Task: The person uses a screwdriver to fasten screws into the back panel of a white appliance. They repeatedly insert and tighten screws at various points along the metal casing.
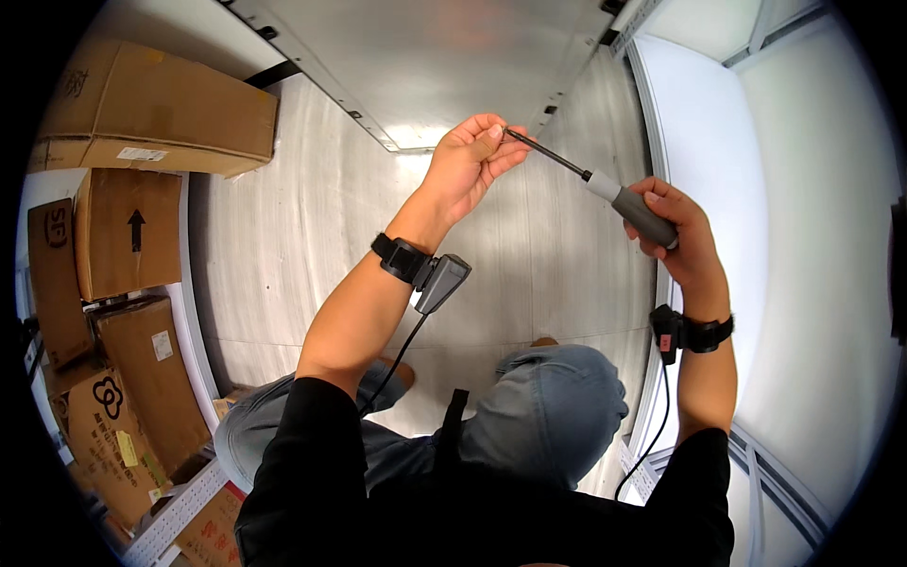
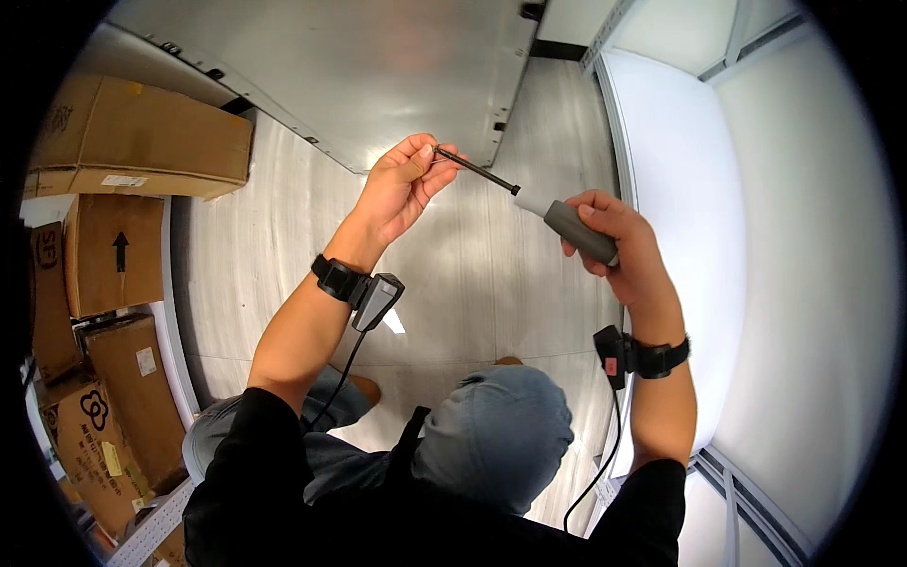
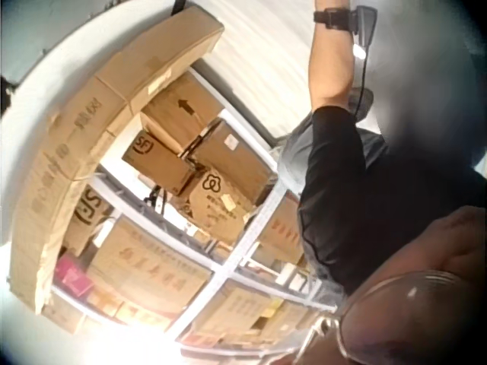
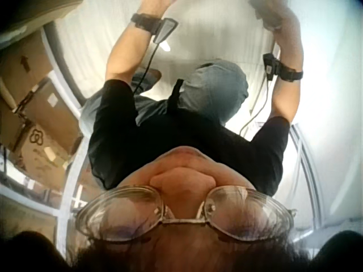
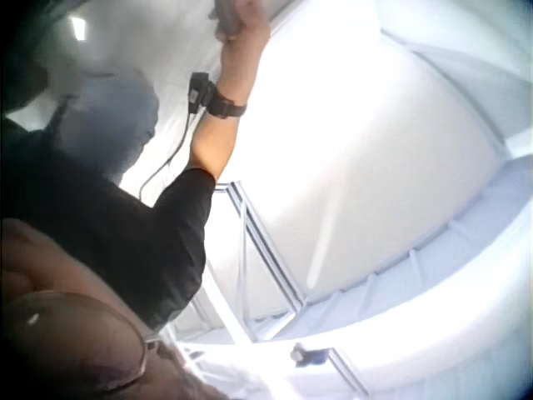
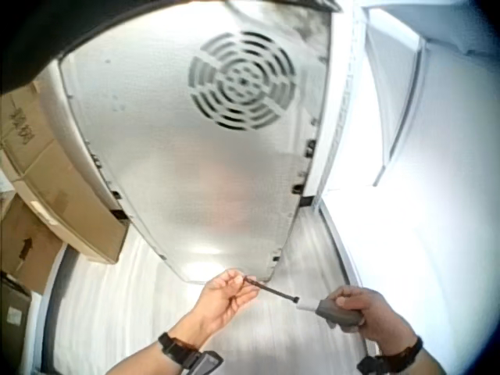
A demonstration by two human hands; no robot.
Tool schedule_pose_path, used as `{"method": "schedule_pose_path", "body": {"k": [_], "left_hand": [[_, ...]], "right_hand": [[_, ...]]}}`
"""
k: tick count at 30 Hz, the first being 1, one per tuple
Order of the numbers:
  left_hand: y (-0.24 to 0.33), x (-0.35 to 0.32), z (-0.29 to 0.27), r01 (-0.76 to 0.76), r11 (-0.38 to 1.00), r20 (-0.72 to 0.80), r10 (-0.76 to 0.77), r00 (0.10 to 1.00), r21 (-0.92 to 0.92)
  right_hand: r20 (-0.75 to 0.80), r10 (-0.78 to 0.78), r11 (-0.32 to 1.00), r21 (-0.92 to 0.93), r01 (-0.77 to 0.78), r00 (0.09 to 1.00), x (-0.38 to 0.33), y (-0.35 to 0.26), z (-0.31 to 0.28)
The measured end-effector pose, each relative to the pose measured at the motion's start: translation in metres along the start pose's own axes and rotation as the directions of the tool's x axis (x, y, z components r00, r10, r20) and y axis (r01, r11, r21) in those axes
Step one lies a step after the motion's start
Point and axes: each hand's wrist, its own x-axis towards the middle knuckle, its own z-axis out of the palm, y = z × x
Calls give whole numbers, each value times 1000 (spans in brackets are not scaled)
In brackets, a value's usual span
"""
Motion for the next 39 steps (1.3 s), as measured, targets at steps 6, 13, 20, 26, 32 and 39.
{"method": "schedule_pose_path", "body": {"k": [6, 13, 20, 26, 32, 39], "left_hand": [[57, -24, -14, -60, 996, -32, 58, 998, -64], [142, -43, -49, -5, 993, 1, 5, 1000, -115], [173, -37, -87, 136, 989, -93, -141, 986, -62], [176, -22, -118, 210, 978, -69, -209, 975, 0], [183, -20, -110, 236, 972, -90, -233, 968, 23], [178, -12, -113, 193, 976, -83, -185, 979, 97]], "right_hand": [[6, 49, 990, -129, -48, 999, 2, -55, 67], [-70, -21, 940, -341, -4, 997, -18, -104, 187], [-121, 29, 998, -49, -35, 992, -7, -30, 266], [-160, -60, 986, 141, 84, 985, 11, 29, 309], [-167, -63, 971, 218, 99, 984, 25, 48, 325], [-180, -39, 973, 217, 79, 983, 25, 45, 335]]}}
